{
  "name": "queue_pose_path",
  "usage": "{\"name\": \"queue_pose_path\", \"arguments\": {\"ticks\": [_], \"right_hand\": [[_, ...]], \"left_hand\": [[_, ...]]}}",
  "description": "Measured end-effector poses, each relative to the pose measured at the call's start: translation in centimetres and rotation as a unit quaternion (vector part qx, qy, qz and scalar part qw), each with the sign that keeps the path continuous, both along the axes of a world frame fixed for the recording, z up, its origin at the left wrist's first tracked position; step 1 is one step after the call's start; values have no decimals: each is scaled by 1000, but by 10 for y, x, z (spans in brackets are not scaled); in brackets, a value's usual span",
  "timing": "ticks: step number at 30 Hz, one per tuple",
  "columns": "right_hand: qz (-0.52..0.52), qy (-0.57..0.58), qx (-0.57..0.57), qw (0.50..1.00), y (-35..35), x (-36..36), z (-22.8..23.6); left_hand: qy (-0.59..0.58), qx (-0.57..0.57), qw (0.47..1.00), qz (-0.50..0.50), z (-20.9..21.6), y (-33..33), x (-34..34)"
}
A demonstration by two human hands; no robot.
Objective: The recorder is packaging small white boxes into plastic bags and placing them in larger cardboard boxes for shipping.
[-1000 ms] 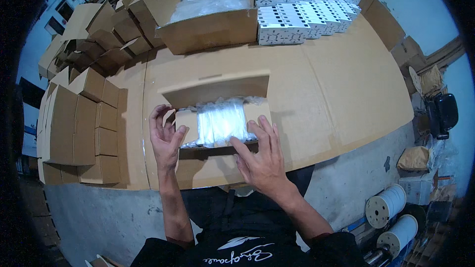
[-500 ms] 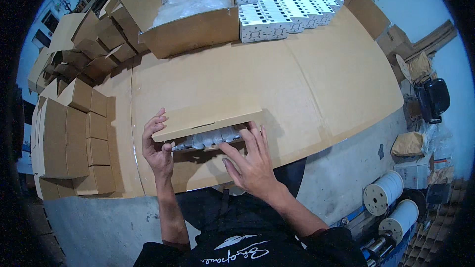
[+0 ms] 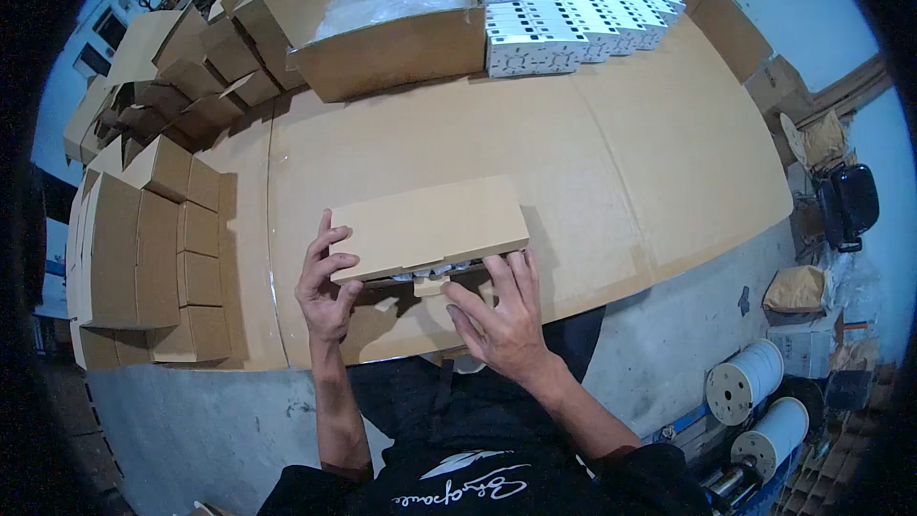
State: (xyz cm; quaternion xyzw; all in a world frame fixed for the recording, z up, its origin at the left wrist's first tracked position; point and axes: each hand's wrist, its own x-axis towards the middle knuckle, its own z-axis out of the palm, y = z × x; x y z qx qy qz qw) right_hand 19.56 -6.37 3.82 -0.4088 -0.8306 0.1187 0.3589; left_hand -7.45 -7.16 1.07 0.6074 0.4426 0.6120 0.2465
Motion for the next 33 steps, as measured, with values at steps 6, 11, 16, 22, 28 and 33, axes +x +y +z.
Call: {"name": "queue_pose_path", "arguments": {"ticks": [6, 11, 16, 22, 28, 33], "right_hand": [[11, -16, -3, 1000, -5, 4, 0], [6, -16, 7, 1000, -7, 7, -2], [-37, 110, -13, 993, -8, 16, -21], [-110, 192, -18, 975, 7, 8, 3], [-151, 209, 15, 966, 17, 12, -6], [-187, 258, 21, 948, 24, 0, -3]], "left_hand": [[-12, -28, 1000, -3, 2, -4, 2], [-24, -26, 999, -22, 1, -4, 2], [-16, -46, 999, -1, 1, -6, 2], [-4, -47, 999, 17, -5, -10, -5], [-16, -52, 999, 5, -3, -5, 3], [20, -49, 998, 26, -7, -6, -1]]}}
